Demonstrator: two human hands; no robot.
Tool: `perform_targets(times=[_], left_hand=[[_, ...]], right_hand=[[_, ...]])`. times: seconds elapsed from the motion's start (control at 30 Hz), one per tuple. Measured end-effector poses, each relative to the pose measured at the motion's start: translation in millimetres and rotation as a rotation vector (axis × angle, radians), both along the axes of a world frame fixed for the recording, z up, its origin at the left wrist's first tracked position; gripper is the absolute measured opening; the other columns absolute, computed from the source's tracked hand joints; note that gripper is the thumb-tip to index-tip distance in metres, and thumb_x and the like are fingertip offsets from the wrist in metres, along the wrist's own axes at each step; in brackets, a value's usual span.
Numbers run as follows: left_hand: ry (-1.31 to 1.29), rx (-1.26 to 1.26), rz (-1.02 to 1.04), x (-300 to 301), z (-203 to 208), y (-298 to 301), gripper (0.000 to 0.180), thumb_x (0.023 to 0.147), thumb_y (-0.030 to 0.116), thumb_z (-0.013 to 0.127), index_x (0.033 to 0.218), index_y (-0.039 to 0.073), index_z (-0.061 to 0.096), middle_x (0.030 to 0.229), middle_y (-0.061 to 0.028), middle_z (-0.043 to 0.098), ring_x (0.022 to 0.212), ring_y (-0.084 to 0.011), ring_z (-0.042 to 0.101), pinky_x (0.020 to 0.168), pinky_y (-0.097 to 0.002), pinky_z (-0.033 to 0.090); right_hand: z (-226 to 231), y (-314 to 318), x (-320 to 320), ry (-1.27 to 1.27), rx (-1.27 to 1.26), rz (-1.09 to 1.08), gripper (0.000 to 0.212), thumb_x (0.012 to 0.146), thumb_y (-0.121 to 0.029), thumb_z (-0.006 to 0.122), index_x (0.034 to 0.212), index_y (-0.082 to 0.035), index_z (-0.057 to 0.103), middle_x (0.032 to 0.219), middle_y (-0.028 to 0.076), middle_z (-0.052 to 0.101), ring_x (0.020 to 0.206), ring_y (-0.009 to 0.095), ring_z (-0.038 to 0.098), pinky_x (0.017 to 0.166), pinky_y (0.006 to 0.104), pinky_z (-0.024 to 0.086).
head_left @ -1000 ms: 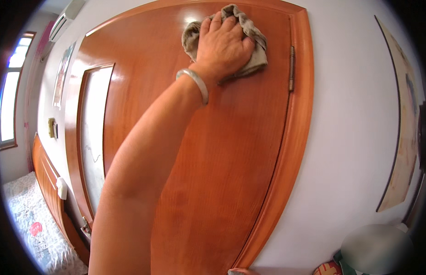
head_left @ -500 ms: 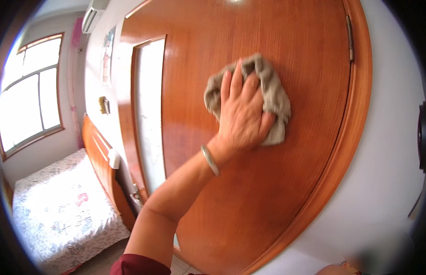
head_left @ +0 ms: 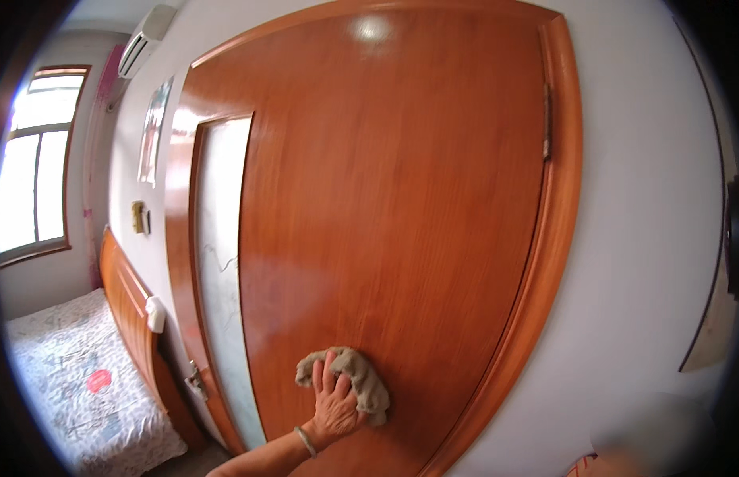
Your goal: The person wipes the surface of a wooden door with a cloth, moving methodically from top to bottom and across different sections. The person uses a cloth to wipe the door's surface, including the frame and glass panel, repeatedly covering the same areas.
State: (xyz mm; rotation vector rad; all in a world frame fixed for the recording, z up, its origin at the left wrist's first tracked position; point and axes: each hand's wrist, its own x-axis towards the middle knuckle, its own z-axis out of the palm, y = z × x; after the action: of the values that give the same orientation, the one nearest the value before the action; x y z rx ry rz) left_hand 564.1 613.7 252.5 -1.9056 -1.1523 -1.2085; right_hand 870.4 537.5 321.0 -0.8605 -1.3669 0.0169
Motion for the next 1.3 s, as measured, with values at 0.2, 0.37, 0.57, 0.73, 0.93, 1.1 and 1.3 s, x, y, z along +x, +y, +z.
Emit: perform_targets(times=[0.2,0.37,0.57,0.73,0.93,1.1,1.3], left_hand=[[-0.108,0.061,-0.003,16.6,73.7,4.8,0.055,0.089,0.042,0.055,0.133,0.009,0.062,0.141,-0.0171,0.047,0.149,-0.0522,0.021,0.117,-0.0676,0.009],[-0.039,0.247,0.02,3.4,178.7,10.5,0.058,0.089,0.043,0.053,0.133,0.006,0.061,0.146,-0.0198,0.045,0.149,-0.0528,0.02,0.119,-0.0651,0.01],[-0.032,0.451,-0.056,-1.4,307.2,29.9,0.063,0.084,0.031,0.055,0.141,0.004,0.053,0.148,-0.0202,0.045,0.149,-0.0472,0.023,0.121,-0.0593,0.012],[-0.092,0.666,-0.018,-19.0,389.0,44.8,0.054,0.09,0.032,0.052,0.137,0.004,0.055,0.147,-0.0206,0.046,0.146,-0.0434,0.029,0.12,-0.0568,0.016],[-0.183,0.74,0.017,-29.6,479.5,77.0,0.055,0.096,0.041,0.042,0.132,0.004,0.06,0.146,-0.0193,0.05,0.145,-0.0421,0.033,0.12,-0.0612,0.017],[-0.214,0.742,0.087,-56.2,541.4,78.3,0.061,0.099,0.039,0.037,0.146,0.002,0.048,0.154,-0.0202,0.045,0.147,-0.0393,0.031,0.121,-0.0557,0.019],[-0.176,0.689,0.011,-58.9,538.4,69.8,0.062,0.099,0.044,0.038,0.146,0.006,0.05,0.154,-0.0213,0.046,0.148,-0.0414,0.03,0.121,-0.0542,0.018]], right_hand=[[30.7,29.5,7.0,-0.119,0.068,-0.362,0.023,0.078,-0.016,0.081,0.088,-0.004,0.064,0.087,0.013,0.068,0.078,0.031,0.066,0.068,0.0435,0.055],[44.6,45.9,14.2,-0.17,0.04,-0.62,0.024,0.078,-0.016,0.082,0.089,-0.004,0.064,0.088,0.013,0.068,0.079,0.031,0.067,0.068,0.0436,0.055],[45.4,65.5,26.7,-0.21,-0.009,-0.751,0.026,0.077,-0.015,0.083,0.089,-0.004,0.063,0.089,0.014,0.068,0.08,0.031,0.067,0.069,0.0438,0.055],[48.3,57.4,23.0,-0.168,-0.012,-0.763,0.027,0.076,-0.015,0.084,0.09,-0.004,0.063,0.09,0.014,0.068,0.08,0.032,0.067,0.07,0.0439,0.055],[47.0,52.0,32.1,-0.175,-0.029,-0.824,0.029,0.075,-0.014,0.085,0.091,-0.004,0.063,0.092,0.014,0.068,0.081,0.032,0.067,0.071,0.044,0.056],[45.2,51.9,31.6,-0.166,-0.009,-0.838,0.031,0.074,-0.014,0.086,0.091,-0.004,0.063,0.093,0.014,0.069,0.082,0.032,0.067,0.072,0.0441,0.056],[29.2,33.4,31.9,-0.123,0.118,-0.896,0.033,0.073,-0.014,0.087,0.092,-0.004,0.063,0.094,0.014,0.069,0.083,0.032,0.067,0.073,0.0442,0.056]])
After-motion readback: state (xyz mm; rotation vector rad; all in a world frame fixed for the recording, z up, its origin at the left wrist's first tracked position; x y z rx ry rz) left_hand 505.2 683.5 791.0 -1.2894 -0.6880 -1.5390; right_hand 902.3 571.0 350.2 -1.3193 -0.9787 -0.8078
